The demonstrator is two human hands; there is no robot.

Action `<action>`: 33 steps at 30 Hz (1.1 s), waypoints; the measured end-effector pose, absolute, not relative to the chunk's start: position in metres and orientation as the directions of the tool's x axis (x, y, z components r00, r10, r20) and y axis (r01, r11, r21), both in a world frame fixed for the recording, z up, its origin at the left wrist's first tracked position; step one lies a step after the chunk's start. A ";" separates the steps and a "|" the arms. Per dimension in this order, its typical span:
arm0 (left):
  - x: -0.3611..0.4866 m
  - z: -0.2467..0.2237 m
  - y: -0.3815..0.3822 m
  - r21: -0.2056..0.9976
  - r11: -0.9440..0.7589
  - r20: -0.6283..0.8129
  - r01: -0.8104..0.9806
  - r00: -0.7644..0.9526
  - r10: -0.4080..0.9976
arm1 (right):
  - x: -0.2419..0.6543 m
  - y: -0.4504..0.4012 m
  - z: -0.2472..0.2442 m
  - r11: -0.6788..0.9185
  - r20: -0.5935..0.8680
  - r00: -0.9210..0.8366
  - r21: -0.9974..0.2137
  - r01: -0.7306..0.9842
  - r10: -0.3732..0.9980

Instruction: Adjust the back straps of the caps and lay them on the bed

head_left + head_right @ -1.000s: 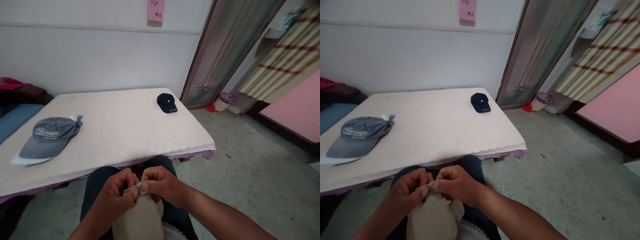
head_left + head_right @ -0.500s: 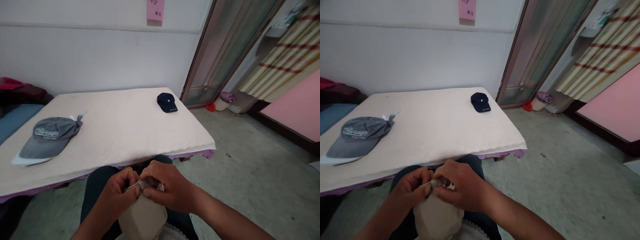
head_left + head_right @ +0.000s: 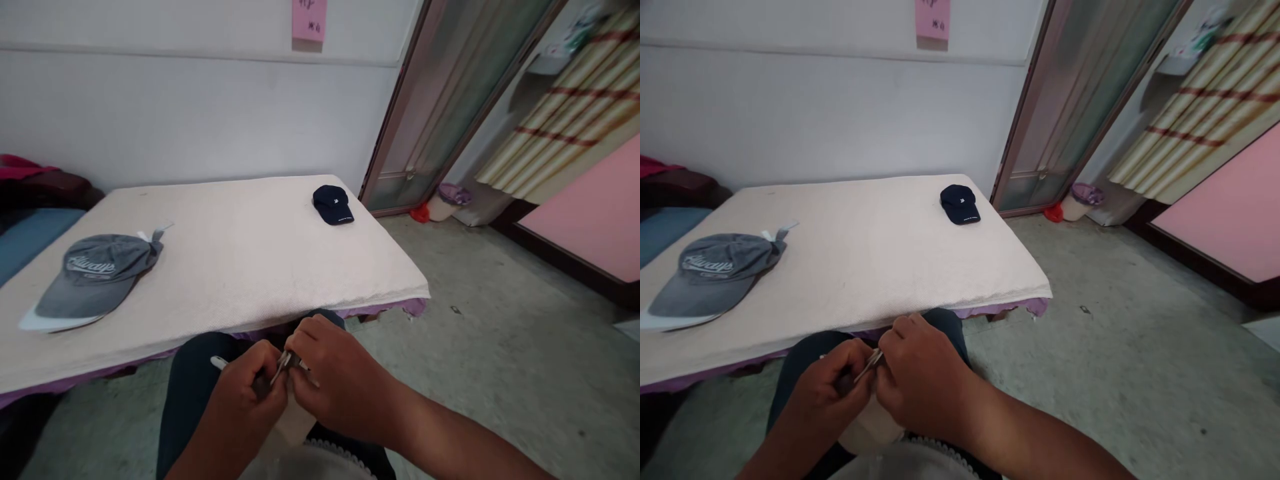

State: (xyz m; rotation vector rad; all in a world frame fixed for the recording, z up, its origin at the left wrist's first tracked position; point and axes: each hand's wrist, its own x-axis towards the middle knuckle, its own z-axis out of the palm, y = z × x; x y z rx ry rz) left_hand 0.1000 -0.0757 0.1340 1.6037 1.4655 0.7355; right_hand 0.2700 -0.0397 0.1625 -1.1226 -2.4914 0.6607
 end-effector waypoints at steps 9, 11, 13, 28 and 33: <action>0.100 0.130 -0.077 0.859 0.008 -0.115 0.512 0.178 0.977 | 0.268 -0.043 0.160 0.690 0.137 -0.704 -0.396 0.607 0.697; 0.102 0.131 -0.077 0.860 0.017 -0.118 0.510 0.166 0.979 | 0.267 -0.044 0.159 0.759 0.147 -0.761 -0.319 0.568 0.632; 0.103 0.132 -0.077 0.867 0.030 -0.119 0.497 0.150 0.981 | 0.266 -0.044 0.158 0.801 0.119 -0.808 -0.274 0.532 0.577; 0.097 0.126 -0.077 0.982 0.182 -0.188 0.052 0.144 0.972 | 0.286 -0.027 0.153 0.243 -0.035 -0.700 -0.924 0.294 0.713; 0.094 0.128 -0.075 0.942 0.302 -0.271 -0.148 0.195 0.942 | 0.289 -0.028 0.135 0.154 0.051 -0.694 -0.984 0.088 0.718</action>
